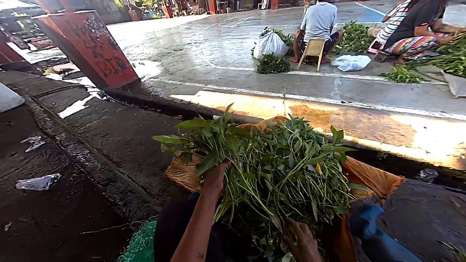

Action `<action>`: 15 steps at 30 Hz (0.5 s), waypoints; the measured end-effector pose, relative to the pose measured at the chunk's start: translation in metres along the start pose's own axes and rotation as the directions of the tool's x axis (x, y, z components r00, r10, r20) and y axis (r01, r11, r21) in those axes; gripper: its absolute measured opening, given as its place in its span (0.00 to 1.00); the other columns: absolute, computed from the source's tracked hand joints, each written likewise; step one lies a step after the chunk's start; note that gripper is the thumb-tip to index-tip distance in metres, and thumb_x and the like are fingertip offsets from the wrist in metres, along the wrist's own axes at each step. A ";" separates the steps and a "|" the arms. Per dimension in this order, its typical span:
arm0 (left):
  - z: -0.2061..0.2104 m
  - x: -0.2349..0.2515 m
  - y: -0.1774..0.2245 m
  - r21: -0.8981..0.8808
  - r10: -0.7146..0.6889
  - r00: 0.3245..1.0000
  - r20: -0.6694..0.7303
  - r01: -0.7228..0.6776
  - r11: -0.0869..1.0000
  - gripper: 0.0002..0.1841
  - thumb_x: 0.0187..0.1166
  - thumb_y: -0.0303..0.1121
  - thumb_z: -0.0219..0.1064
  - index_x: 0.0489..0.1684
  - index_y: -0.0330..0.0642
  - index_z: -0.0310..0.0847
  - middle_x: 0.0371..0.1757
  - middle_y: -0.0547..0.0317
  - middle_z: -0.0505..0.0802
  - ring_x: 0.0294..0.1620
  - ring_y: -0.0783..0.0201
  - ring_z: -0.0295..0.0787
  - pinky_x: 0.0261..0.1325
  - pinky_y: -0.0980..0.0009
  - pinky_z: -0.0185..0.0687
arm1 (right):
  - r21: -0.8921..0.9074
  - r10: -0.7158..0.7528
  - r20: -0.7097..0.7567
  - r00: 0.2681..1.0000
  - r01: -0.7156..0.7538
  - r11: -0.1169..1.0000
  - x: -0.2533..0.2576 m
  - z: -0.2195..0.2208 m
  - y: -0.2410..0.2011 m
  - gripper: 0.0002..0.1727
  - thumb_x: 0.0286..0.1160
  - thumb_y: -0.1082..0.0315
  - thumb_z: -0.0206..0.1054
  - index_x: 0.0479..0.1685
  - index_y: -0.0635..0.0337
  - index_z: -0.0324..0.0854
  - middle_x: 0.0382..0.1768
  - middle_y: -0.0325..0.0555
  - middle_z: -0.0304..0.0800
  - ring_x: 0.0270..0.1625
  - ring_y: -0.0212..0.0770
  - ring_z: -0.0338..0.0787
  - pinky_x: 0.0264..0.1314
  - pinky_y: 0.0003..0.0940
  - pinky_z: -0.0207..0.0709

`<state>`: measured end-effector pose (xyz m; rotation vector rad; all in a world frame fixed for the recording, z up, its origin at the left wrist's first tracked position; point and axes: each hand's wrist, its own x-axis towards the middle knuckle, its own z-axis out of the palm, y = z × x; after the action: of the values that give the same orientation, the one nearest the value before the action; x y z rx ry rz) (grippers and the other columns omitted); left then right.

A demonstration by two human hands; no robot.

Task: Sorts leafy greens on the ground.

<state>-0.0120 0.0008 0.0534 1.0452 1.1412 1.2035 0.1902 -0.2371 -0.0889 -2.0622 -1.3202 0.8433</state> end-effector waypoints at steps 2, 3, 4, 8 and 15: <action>0.000 -0.006 -0.009 0.076 0.002 0.996 0.087 -0.008 0.997 0.16 0.78 0.19 0.67 0.62 0.34 0.79 0.52 0.55 0.91 0.52 0.65 0.86 0.60 0.67 0.80 | 0.055 -0.186 -0.215 0.959 0.202 0.978 0.012 0.005 -0.034 0.22 0.76 0.61 0.67 0.66 0.63 0.83 0.57 0.63 0.87 0.58 0.65 0.88 0.58 0.70 0.77; 0.001 -0.009 -0.013 0.082 0.006 0.995 0.103 -0.015 0.997 0.18 0.77 0.19 0.68 0.65 0.34 0.77 0.52 0.56 0.91 0.52 0.67 0.87 0.59 0.69 0.82 | 0.091 -0.233 -0.241 0.942 0.261 0.961 0.020 0.005 -0.053 0.20 0.80 0.61 0.62 0.64 0.63 0.84 0.55 0.59 0.88 0.58 0.61 0.89 0.58 0.68 0.78; 0.004 -0.012 -0.016 0.062 0.004 0.994 0.112 -0.011 0.998 0.19 0.77 0.18 0.68 0.65 0.35 0.76 0.49 0.56 0.91 0.49 0.67 0.88 0.57 0.70 0.84 | 0.130 -0.253 -0.208 0.945 0.283 0.950 0.028 0.004 -0.070 0.21 0.85 0.59 0.56 0.66 0.62 0.83 0.57 0.56 0.89 0.60 0.59 0.88 0.60 0.67 0.77; 0.013 -0.015 -0.017 0.072 -0.133 0.973 0.189 0.121 0.990 0.11 0.81 0.20 0.64 0.58 0.34 0.81 0.47 0.55 0.92 0.49 0.65 0.87 0.59 0.69 0.81 | 0.267 -0.179 0.091 0.980 0.150 0.952 0.051 0.006 -0.106 0.30 0.89 0.48 0.47 0.62 0.63 0.86 0.57 0.57 0.87 0.65 0.56 0.84 0.70 0.64 0.69; 0.012 -0.022 -0.021 0.078 -0.099 0.982 0.162 0.087 0.993 0.17 0.80 0.17 0.64 0.66 0.31 0.73 0.48 0.52 0.90 0.48 0.65 0.88 0.55 0.70 0.84 | 0.539 -0.084 0.258 0.963 -0.071 0.839 0.047 0.027 -0.105 0.19 0.87 0.52 0.56 0.33 0.56 0.79 0.26 0.33 0.74 0.29 0.28 0.74 0.37 0.29 0.71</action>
<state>0.0029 -0.0227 0.0365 1.1115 1.0962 0.9897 0.1239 -0.1520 -0.0401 -1.5247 -1.0490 1.3605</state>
